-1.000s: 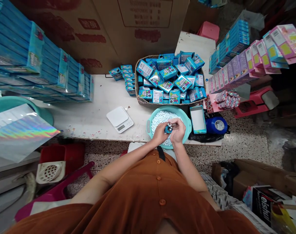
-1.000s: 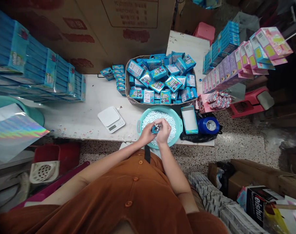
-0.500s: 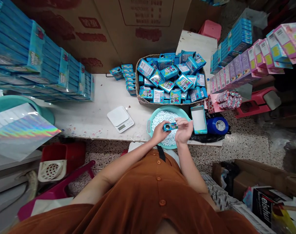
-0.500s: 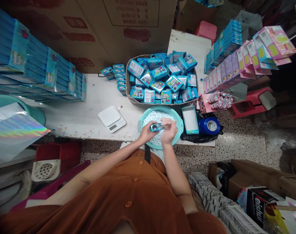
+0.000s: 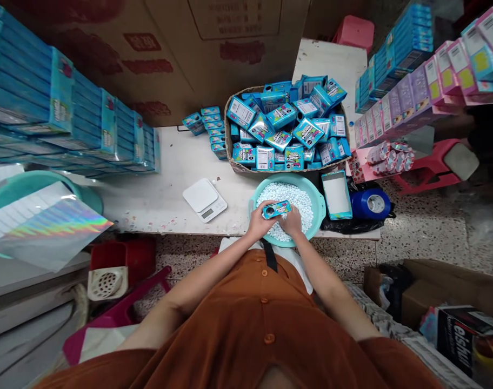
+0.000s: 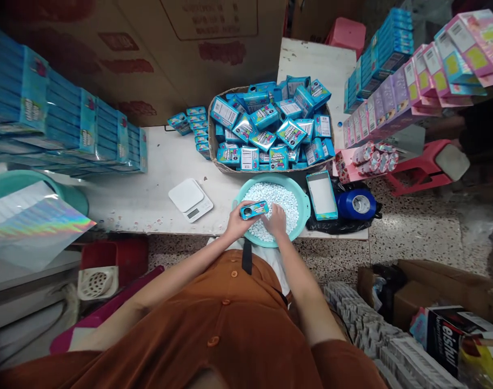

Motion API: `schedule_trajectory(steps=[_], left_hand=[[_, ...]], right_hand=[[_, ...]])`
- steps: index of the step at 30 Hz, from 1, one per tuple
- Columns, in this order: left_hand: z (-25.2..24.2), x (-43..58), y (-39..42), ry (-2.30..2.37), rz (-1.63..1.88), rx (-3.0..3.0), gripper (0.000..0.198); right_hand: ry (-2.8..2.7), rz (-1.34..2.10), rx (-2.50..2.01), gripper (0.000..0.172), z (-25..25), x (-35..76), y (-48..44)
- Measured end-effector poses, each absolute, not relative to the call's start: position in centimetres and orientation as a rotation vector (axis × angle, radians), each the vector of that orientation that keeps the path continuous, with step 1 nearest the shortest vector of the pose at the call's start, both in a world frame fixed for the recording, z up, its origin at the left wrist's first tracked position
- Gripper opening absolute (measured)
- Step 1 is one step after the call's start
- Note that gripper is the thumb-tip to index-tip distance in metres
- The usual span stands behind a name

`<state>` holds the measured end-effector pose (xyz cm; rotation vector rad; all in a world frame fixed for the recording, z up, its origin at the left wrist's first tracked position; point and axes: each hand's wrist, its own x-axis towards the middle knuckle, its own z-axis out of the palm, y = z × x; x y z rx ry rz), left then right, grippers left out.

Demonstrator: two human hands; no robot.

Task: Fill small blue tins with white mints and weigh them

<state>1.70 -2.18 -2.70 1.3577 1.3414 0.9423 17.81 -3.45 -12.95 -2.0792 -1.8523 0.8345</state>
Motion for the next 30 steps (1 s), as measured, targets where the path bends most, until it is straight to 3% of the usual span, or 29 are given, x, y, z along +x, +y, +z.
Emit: schedule_trajectory(steps=[3, 8, 14, 19, 24, 30], left_hand=[[-2.7, 1.8, -2.3, 1.317, 0.920, 1.380, 0.036], [-1.9, 2.4, -2.2, 1.345, 0.920, 1.403, 0.036], [-2.1, 2.3, -2.1, 1.448, 0.891, 1.468, 0.035], [-3.0, 2.0, -2.3, 1.509, 0.844, 1.531, 0.038], [-3.0, 2.6, -2.4, 1.449, 0.800, 1.688, 0.040], [-2.8, 3.5, -2.4, 1.414, 0.731, 1.815, 0.039]], right_hand=[[-1.918, 0.838, -2.127, 0.043, -13.2, 17.2, -4.0], [-1.473, 1.164, -2.158, 0.010, -13.0, 17.3, -3.5], [-0.977, 1.212, -2.062, 0.028, -11.2, 17.2, -1.8], [-0.087, 1.510, -1.325, 0.027, -5.0, 18.0, 0.5], [-0.021, 1.541, -0.987, 0.025, 1.3, 16.3, 1.1], [-0.190, 1.380, -1.048, 0.035, 3.4, 13.0, 0.2]])
